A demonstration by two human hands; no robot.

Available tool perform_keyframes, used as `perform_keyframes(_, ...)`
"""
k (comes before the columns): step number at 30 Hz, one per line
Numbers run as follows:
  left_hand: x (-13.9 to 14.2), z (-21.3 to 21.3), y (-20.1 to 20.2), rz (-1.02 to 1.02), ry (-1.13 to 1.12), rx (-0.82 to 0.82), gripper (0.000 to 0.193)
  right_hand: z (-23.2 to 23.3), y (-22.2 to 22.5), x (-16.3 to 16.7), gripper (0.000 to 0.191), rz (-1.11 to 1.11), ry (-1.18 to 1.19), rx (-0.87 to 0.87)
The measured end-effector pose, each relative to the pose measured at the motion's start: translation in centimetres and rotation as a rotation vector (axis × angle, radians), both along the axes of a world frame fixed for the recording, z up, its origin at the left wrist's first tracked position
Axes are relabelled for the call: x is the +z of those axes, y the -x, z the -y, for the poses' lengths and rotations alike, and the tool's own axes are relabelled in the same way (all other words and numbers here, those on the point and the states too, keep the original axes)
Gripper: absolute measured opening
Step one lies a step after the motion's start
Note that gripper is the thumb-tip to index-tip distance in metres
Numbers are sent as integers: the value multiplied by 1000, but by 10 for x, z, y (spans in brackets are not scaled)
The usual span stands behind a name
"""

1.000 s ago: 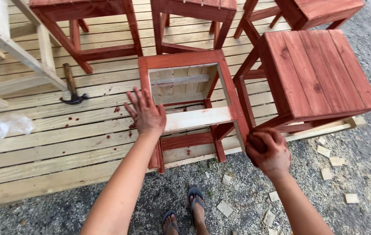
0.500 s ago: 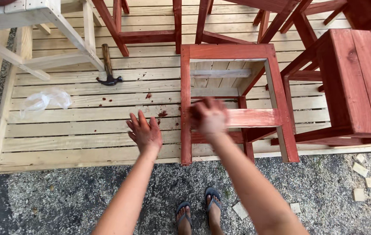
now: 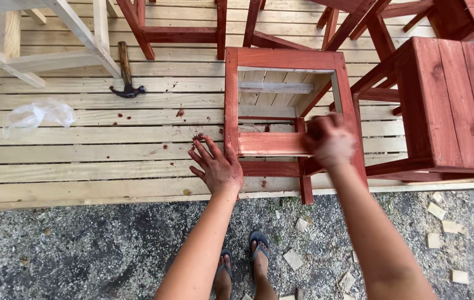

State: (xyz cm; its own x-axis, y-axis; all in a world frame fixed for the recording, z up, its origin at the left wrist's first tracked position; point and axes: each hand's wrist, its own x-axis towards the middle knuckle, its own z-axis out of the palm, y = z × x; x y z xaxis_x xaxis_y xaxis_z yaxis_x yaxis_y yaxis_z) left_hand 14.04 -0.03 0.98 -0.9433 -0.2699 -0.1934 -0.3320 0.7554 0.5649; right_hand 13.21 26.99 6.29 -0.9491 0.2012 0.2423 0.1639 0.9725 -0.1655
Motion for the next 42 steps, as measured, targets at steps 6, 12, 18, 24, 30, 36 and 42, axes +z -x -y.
perform_keyframes(6, 5, 0, -2, -61, 23, -55, 73, -16, 3, -11, 36, -103, -178, -169)
perform_keyframes(12, -1, 5, -3, -99, 5, -54, 70, 144, 28, -26, 38, -337, 2, 193)
perform_keyframes(18, 0, 4, -4, -101, 14, -2, 72, 149, 27, -21, 38, 25, 8, 390)
perform_keyframes(24, 3, 3, -4, -71, 66, -29, 70, -8, -6, -12, 48, -52, 17, 86)
perform_keyframes(30, 5, 1, -5, -75, 93, -71, 69, -12, -5, -19, 27, -132, -39, -114)
perform_keyframes(36, -1, 8, -7, -261, 43, -44, 69, 142, 17, -35, 48, -215, 9, 289)
perform_keyframes(42, -3, 9, -10, -250, 50, -3, 70, 149, 20, -35, 41, -62, 134, 584)
